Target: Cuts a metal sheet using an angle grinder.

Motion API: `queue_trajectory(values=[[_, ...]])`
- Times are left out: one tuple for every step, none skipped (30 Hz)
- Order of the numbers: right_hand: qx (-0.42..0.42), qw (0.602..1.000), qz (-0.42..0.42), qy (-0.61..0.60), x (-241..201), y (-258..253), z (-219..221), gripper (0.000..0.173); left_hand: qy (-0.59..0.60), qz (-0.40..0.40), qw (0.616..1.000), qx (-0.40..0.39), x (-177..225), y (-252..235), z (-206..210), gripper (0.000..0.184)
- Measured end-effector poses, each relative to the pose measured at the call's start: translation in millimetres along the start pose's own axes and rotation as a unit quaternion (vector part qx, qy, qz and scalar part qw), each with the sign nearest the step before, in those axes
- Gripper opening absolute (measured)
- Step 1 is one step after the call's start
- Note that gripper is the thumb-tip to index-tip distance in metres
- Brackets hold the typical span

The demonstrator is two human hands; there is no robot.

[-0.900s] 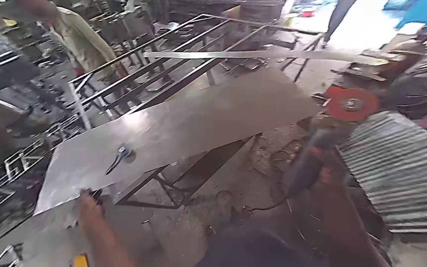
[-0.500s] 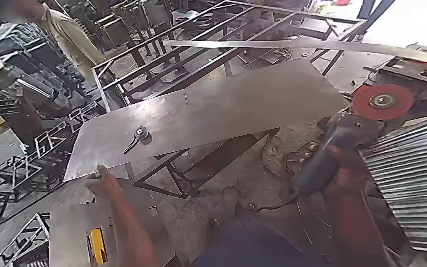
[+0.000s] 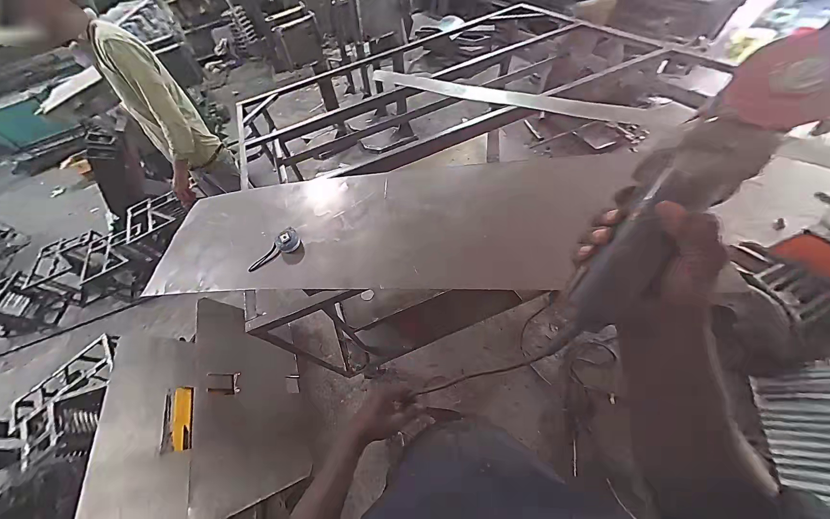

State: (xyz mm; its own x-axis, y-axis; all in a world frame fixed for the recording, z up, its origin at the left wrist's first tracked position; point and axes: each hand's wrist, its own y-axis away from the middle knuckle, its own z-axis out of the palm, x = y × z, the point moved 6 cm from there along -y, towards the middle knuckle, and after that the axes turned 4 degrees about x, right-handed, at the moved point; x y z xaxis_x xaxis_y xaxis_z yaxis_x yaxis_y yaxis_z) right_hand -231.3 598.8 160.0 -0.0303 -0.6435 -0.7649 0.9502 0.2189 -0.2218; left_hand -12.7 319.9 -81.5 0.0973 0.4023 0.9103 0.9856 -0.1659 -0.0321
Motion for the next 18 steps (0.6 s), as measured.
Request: queue_trajectory(values=[[0.002, 1.000, 0.002, 0.027, -11, -10, -7, 0.038, -0.030, -0.040, 0.998, 0.030, -23, 16, -12, 0.029], [-0.004, 0.999, 0.008, 0.049, -22, -19, -16, 0.039, -0.065, -0.084, 0.993, 0.045, -44, 35, -21, 0.030], [-0.012, 0.997, 0.017, 0.068, -32, -28, -26, 0.039, -0.097, -0.132, 0.985, 0.048, -60, 53, -29, 0.030], [-0.021, 0.996, 0.026, 0.081, -40, -37, -35, 0.037, -0.120, -0.181, 0.975, 0.049, -72, 71, -37, 0.026], [-0.022, 0.995, 0.033, 0.086, -46, -46, -42, 0.037, -0.132, -0.225, 0.964, 0.058, -79, 87, -45, 0.025], [-0.018, 0.996, 0.036, 0.084, -52, -54, -46, 0.036, -0.128, -0.258, 0.954, 0.078, -78, 100, -53, 0.023], [-0.017, 0.995, 0.038, 0.092, -57, -61, -48, 0.035, -0.120, -0.278, 0.946, 0.114, -70, 108, -63, 0.022], [-0.018, 0.994, 0.041, 0.104, -60, -66, -51, 0.034, -0.111, -0.289, 0.938, 0.154, -56, 114, -73, 0.022], [-0.023, 0.993, 0.049, 0.107, -60, -72, -54, 0.034, -0.104, -0.272, 0.935, 0.202, -42, 116, -82, 0.020], [-0.030, 0.992, 0.061, 0.108, -57, -77, -57, 0.036, -0.090, -0.249, 0.931, 0.251, -27, 117, -92, 0.020], [-0.035, 0.990, 0.077, 0.109, -53, -81, -58, 0.038, -0.064, -0.225, 0.928, 0.291, -12, 116, -101, 0.018], [-0.040, 0.989, 0.088, 0.113, -47, -84, -56, 0.041, -0.043, -0.200, 0.925, 0.320, 2, 114, -112, 0.016], [-0.035, 0.987, 0.095, 0.124, -41, -86, -52, 0.042, -0.032, -0.175, 0.924, 0.338, 17, 108, -124, 0.013], [-0.025, 0.984, 0.101, 0.142, -35, -86, -48, 0.041, -0.026, -0.157, 0.925, 0.345, 33, 102, -135, 0.011], [-0.006, 0.980, 0.110, 0.167, -27, -84, -44, 0.039, -0.032, -0.140, 0.929, 0.340, 47, 98, -144, 0.012], [0.014, 0.974, 0.123, 0.192, -18, -81, -40, 0.039, -0.046, -0.122, 0.936, 0.326, 61, 94, -154, 0.014], [0.029, 0.968, 0.137, 0.210, -9, -81, -34, 0.040, -0.060, -0.103, 0.944, 0.308, 73, 87, -167, 0.016], [0.045, 0.961, 0.151, 0.228, 2, -83, -30, 0.040, -0.069, -0.089, 0.953, 0.283, 83, 80, -181, 0.017]])
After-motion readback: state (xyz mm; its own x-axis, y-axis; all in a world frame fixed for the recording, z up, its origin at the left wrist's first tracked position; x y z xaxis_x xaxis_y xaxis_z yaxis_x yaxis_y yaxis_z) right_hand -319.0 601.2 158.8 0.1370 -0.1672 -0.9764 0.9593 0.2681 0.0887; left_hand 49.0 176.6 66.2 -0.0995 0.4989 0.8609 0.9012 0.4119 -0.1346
